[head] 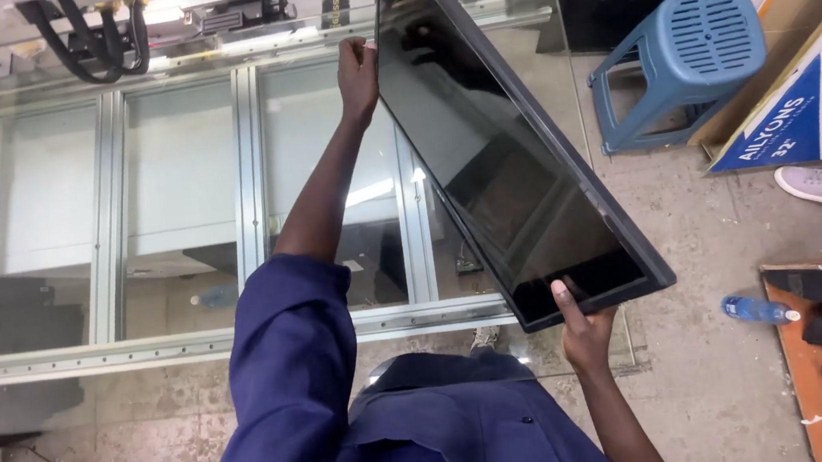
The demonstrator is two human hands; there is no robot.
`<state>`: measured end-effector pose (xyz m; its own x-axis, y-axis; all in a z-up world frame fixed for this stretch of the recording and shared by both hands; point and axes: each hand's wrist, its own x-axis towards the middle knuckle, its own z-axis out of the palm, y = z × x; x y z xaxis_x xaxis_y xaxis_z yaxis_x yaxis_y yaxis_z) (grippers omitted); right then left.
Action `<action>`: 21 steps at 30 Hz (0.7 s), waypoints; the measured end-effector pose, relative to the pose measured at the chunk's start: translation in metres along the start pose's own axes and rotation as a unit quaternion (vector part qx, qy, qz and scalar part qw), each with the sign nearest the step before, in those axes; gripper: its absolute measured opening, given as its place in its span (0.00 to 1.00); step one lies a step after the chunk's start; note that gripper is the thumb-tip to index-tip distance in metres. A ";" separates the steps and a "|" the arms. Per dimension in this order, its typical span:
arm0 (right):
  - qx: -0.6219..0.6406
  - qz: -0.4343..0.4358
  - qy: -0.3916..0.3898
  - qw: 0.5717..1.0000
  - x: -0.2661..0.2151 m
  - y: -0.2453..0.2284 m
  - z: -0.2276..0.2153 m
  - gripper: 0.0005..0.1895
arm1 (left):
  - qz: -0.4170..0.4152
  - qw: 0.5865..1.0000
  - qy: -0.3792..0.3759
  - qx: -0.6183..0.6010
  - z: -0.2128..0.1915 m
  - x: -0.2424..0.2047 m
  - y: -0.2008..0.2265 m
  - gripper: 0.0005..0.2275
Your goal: Disassembling a television by removing the back panel, front bezel, and screen.
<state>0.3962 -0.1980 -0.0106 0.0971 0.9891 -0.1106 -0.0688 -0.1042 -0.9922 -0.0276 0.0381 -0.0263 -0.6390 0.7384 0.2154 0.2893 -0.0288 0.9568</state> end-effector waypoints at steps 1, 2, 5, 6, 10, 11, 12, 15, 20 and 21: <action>0.002 -0.001 0.005 1.000 0.005 0.001 -0.002 0.21 | 0.002 1.000 -0.005 -0.001 0.010 0.019 -0.017 0.11; 0.027 0.006 0.002 1.000 0.011 0.002 -0.004 0.22 | -0.030 0.999 -0.039 0.014 0.021 0.039 -0.034 0.17; 0.067 0.042 0.023 0.997 0.024 0.006 -0.010 0.26 | -0.072 0.990 -0.111 0.051 0.042 0.067 -0.057 0.26; 0.085 0.069 0.041 0.993 0.028 0.009 -0.012 0.28 | -0.079 0.984 -0.143 0.074 0.046 0.074 -0.059 0.27; 0.128 0.099 0.054 0.985 0.049 0.001 -0.013 0.35 | -0.015 0.971 -0.202 0.123 0.061 0.095 -0.078 0.31; 0.149 0.101 0.053 0.982 0.054 0.000 -0.016 0.35 | -0.030 0.971 -0.204 0.124 0.063 0.095 -0.082 0.23; 0.170 0.103 0.053 0.979 0.058 0.000 -0.018 0.35 | -0.046 0.970 -0.205 0.125 0.064 0.095 -0.086 0.19; 0.179 0.132 0.062 0.973 0.073 -0.010 -0.025 0.37 | -0.038 0.977 -0.185 0.104 0.066 0.091 -0.098 0.17; 0.182 0.182 0.019 0.966 0.102 -0.042 -0.043 0.35 | -0.121 0.964 -0.175 0.161 0.041 0.069 -0.088 0.19; 0.189 0.204 0.012 0.961 0.110 -0.044 -0.048 0.32 | -0.108 0.964 -0.175 0.166 0.034 0.065 -0.083 0.20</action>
<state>0.4578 -0.0895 0.0176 0.0080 0.8707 -0.4917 -0.4606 -0.4332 -0.7747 -0.0689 0.1118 -0.0987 -0.4466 0.8872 -0.1159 0.4263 0.3249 0.8443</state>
